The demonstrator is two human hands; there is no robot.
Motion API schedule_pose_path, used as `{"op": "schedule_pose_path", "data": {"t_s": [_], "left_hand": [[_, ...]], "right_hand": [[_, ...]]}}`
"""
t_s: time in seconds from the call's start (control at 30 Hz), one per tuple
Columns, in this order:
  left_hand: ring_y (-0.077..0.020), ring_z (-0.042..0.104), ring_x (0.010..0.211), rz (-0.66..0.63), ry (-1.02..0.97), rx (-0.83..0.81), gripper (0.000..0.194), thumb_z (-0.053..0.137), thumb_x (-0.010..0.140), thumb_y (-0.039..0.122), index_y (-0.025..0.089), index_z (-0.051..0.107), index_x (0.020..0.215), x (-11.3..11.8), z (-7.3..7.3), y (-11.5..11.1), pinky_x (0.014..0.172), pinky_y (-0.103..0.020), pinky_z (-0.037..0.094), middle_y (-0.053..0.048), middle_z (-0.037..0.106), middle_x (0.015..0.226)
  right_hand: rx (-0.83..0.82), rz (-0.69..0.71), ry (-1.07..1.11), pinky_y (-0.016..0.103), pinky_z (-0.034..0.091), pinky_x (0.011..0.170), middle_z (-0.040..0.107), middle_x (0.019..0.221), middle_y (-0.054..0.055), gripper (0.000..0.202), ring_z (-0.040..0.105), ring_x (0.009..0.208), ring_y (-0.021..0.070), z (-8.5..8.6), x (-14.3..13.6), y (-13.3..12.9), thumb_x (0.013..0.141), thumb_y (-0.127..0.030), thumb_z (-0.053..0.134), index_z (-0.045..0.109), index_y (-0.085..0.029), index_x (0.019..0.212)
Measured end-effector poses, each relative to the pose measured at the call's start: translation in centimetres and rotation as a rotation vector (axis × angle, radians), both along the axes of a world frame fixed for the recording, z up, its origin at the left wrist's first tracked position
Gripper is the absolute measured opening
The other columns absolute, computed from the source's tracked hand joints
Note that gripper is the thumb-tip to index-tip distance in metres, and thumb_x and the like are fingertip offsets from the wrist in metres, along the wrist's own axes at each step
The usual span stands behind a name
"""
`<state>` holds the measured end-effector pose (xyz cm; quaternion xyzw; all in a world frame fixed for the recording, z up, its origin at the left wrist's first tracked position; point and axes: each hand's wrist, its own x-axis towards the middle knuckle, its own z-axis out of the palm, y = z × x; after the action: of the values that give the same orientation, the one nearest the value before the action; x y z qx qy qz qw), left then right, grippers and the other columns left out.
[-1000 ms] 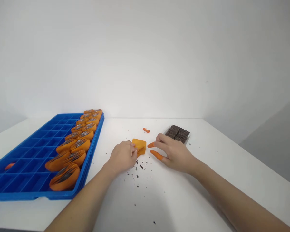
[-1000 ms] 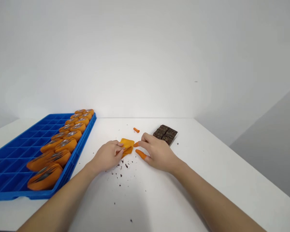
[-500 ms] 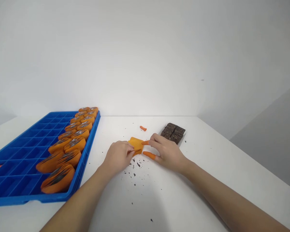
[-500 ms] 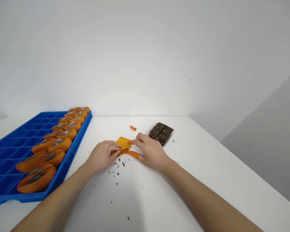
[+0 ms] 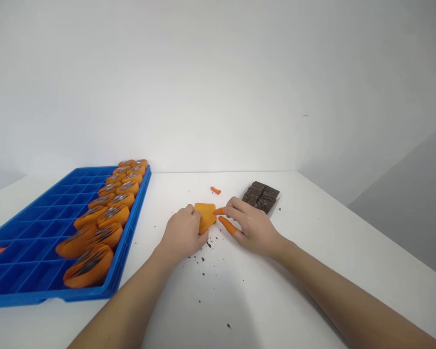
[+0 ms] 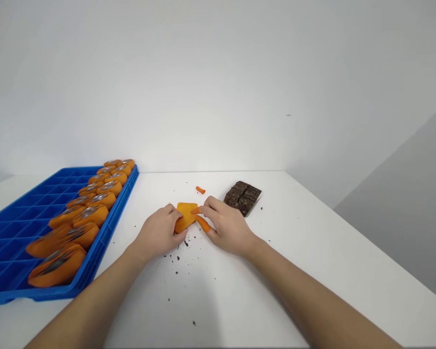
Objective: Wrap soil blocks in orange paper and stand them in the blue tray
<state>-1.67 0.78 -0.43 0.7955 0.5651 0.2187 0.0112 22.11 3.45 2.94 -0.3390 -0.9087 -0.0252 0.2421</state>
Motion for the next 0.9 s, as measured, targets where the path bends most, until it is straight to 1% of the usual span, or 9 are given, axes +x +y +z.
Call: {"op": "schedule_pose_path", "data": {"t_s": [0.1,0.23,0.4,0.5,0.6,0.67,0.77,0.83,0.9], "left_hand": [[-0.0279,0.068,0.076,0.017,0.081,-0.019,0.008,0.067,0.091,0.026,0.023,0.072,0.085,0.0,-0.1,0.4,0.064,-0.038,0.053,-0.012,0.068,0.09],[-0.0276,0.07,0.075,0.023,0.094,-0.042,0.023,0.056,0.092,0.01,0.021,0.076,0.091,-0.7,-0.2,0.8,0.067,-0.037,0.053,-0.012,0.072,0.093],[-0.0297,0.072,0.078,0.046,0.007,-0.014,0.025,0.052,0.1,0.014,0.021,0.075,0.096,-1.3,0.0,0.4,0.067,-0.038,0.051,-0.012,0.075,0.094],[-0.0294,0.072,0.079,0.066,-0.089,0.044,0.024,0.048,0.106,0.02,0.023,0.07,0.096,-1.2,0.5,0.0,0.066,-0.037,0.049,-0.01,0.076,0.093],[-0.0268,0.069,0.074,0.05,-0.172,0.094,0.019,0.049,0.106,0.022,0.023,0.062,0.092,-0.8,1.5,-0.3,0.064,-0.036,0.048,-0.008,0.073,0.087],[-0.0249,0.066,0.07,0.02,-0.202,0.107,0.016,0.052,0.103,0.02,0.024,0.057,0.088,-0.5,2.2,-0.4,0.062,-0.035,0.046,-0.006,0.071,0.083],[-0.0229,0.066,0.068,-0.046,-0.264,0.064,0.012,0.057,0.1,0.019,0.024,0.054,0.09,-0.2,2.9,-0.6,0.06,-0.033,0.046,-0.003,0.071,0.08],[-0.0231,0.068,0.071,-0.085,-0.368,-0.006,0.003,0.058,0.101,0.021,0.024,0.057,0.1,-0.2,2.8,-0.8,0.063,-0.032,0.048,-0.003,0.073,0.085],[-0.0247,0.073,0.081,-0.111,-0.5,-0.074,0.014,0.058,0.102,0.024,0.023,0.058,0.116,-0.2,2.2,-0.9,0.07,-0.035,0.053,-0.005,0.077,0.097]], "right_hand": [[-0.009,0.004,0.012,0.03,0.041,0.056,0.069,0.103,0.008,0.02,0.064,0.08,0.0192,-0.1,-0.1,0.0,0.108,-0.03,0.053,0.071,-0.024,0.114],[0.028,-0.048,0.039,0.032,0.041,0.061,0.07,0.098,0.008,0.011,0.064,0.086,0.0228,0.0,-0.1,0.0,0.104,-0.029,0.056,0.064,-0.023,0.099],[0.02,-0.088,0.067,0.033,0.042,0.064,0.071,0.097,0.008,0.016,0.061,0.091,0.0256,0.6,0.0,-0.1,0.106,-0.036,0.057,0.059,-0.024,0.094],[0.025,-0.068,0.088,0.037,0.048,0.072,0.069,0.101,0.009,0.017,0.059,0.093,0.0267,1.0,0.1,-0.1,0.107,-0.039,0.06,0.066,-0.023,0.112],[0.048,-0.009,0.107,0.044,0.052,0.085,0.066,0.107,0.01,0.036,0.058,0.095,0.028,1.1,0.3,0.0,0.106,-0.044,0.065,0.064,-0.023,0.135],[0.061,0.002,0.117,0.048,0.053,0.089,0.065,0.111,0.012,0.044,0.058,0.097,0.0294,1.1,0.4,0.1,0.106,-0.048,0.066,0.062,-0.023,0.141],[0.075,-0.015,0.137,0.049,0.054,0.09,0.065,0.118,0.015,0.043,0.06,0.103,0.0311,1.0,0.5,0.2,0.107,-0.049,0.064,0.062,-0.021,0.14],[0.08,-0.044,0.138,0.046,0.056,0.087,0.066,0.119,0.015,0.039,0.062,0.105,0.0313,0.9,0.5,0.2,0.108,-0.048,0.063,0.063,-0.021,0.135],[0.066,-0.083,0.125,0.043,0.056,0.082,0.068,0.116,0.013,0.033,0.063,0.105,0.0307,0.8,0.5,0.2,0.108,-0.049,0.063,0.066,-0.023,0.128]]}}
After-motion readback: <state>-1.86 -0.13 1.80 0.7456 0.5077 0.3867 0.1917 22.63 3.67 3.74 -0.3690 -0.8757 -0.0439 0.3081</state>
